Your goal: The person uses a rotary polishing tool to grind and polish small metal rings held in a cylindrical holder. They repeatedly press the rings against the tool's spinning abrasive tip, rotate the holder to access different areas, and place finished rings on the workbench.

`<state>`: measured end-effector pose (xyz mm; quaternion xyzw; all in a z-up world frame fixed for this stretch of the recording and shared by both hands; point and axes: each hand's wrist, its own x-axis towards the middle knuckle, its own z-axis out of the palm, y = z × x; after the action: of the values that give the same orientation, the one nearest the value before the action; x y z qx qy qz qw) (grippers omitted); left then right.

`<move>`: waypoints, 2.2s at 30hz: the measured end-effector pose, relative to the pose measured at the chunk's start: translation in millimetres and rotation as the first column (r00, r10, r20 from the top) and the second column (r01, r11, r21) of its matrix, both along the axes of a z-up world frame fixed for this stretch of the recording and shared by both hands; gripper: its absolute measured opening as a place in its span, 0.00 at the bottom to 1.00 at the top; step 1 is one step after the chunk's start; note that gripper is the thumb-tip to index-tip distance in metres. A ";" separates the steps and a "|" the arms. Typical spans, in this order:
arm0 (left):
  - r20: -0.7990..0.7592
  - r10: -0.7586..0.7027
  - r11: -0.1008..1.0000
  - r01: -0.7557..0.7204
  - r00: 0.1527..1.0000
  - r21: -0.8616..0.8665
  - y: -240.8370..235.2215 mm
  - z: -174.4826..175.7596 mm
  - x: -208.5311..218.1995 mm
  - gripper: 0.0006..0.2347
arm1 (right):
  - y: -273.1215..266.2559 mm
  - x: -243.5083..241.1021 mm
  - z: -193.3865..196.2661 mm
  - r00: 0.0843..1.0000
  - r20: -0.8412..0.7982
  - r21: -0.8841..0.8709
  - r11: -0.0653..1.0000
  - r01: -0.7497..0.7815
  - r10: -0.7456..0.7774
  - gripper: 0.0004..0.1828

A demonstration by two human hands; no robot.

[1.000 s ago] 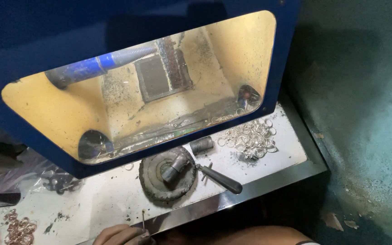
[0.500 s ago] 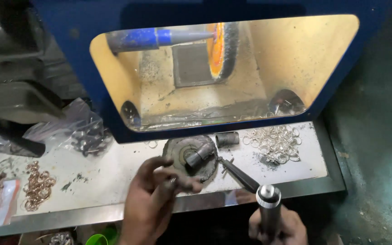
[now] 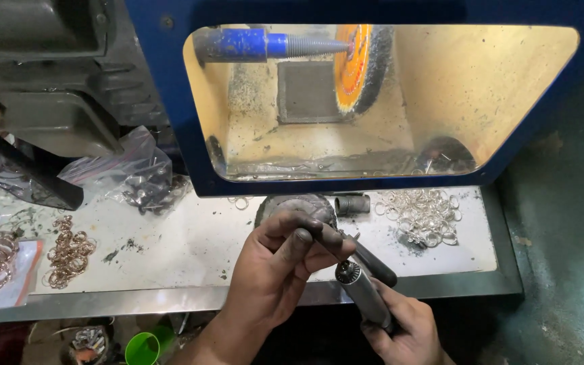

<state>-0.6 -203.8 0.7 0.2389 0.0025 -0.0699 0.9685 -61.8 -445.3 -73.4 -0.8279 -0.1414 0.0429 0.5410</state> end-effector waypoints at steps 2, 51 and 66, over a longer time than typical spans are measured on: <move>-0.002 0.011 1.000 -0.011 1.000 0.011 0.6 3.0 -0.3 0.05 | 3.0 1.0 2.9 1.000 0.020 0.031 0.999 -0.021 0.020 0.34; -0.177 -0.212 0.919 0.258 0.961 0.299 -19.5 -27.5 -16.8 0.26 | 1.5 52.7 111.8 0.891 0.444 -0.259 0.965 0.023 0.098 0.19; -0.124 -0.351 0.792 0.365 0.928 0.489 -10.0 -29.3 -15.7 0.28 | -15.0 60.9 85.1 0.904 0.377 -0.324 0.943 -0.078 0.204 0.17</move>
<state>-16.2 -213.7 -28.7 0.4785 -0.0116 -0.2522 0.8410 -0.9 -460.4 11.6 -0.8787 -0.3021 -0.0691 0.3630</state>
